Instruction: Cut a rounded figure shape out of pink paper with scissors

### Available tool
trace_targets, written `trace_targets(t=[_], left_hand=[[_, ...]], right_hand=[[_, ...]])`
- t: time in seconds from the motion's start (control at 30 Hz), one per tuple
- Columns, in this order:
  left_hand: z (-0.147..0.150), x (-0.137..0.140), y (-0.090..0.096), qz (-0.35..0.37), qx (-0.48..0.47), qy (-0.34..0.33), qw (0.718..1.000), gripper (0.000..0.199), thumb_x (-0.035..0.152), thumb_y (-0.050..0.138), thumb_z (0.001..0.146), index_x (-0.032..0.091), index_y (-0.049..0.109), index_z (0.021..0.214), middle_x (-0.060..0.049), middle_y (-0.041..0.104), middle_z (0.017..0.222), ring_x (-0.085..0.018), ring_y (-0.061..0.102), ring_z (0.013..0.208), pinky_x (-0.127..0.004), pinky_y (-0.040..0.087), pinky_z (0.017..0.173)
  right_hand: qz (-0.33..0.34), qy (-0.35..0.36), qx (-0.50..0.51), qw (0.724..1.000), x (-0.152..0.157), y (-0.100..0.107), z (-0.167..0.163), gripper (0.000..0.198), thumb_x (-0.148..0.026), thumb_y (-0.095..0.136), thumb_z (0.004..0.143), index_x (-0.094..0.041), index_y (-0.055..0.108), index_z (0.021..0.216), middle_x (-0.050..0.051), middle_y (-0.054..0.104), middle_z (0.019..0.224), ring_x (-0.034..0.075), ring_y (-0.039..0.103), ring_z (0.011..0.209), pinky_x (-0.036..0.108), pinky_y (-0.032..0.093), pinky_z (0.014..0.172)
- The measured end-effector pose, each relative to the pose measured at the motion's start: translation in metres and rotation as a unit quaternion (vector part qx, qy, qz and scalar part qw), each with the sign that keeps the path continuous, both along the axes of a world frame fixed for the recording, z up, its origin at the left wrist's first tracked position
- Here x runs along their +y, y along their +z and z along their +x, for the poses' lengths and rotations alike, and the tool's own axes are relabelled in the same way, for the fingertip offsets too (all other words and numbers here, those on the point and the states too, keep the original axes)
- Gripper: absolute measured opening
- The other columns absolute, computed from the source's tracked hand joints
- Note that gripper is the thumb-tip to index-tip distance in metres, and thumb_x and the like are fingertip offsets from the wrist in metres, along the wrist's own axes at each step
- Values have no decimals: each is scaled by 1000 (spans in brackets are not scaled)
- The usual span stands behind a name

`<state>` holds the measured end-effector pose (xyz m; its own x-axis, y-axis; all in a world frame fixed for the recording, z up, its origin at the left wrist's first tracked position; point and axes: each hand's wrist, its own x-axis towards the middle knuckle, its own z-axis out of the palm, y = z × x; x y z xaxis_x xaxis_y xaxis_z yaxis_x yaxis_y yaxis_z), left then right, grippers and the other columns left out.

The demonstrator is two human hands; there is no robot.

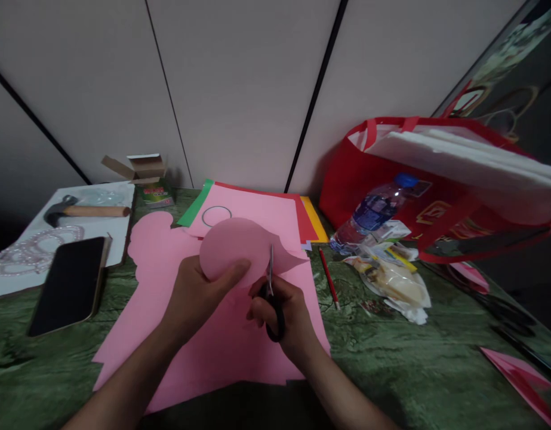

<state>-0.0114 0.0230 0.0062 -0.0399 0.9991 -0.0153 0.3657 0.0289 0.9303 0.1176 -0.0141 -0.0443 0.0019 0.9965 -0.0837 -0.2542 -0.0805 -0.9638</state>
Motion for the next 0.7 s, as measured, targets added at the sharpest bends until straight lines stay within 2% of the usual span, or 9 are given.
trace_targets(t=[0.5, 0.7], left_hand=[[-1, 2, 0, 15, 25, 11, 1000, 41, 45, 64, 62, 18, 43, 40, 6, 32, 40, -8, 29, 39, -21, 25, 35], [-2, 4, -3, 40, 32, 15, 999, 38, 45, 62, 66, 17, 46, 44, 4, 38, 45, -9, 35, 45, -20, 29, 39]], right_hand=[[4, 14, 3, 1000, -3, 5, 1, 14, -27, 65, 64, -19, 54, 61, -7, 50, 43, 7, 43, 38, 20, 37, 39], [11, 18, 6, 1000, -3, 4, 0, 14, -27, 65, 65, -18, 54, 62, -7, 50, 43, 8, 44, 39, 20, 37, 39]])
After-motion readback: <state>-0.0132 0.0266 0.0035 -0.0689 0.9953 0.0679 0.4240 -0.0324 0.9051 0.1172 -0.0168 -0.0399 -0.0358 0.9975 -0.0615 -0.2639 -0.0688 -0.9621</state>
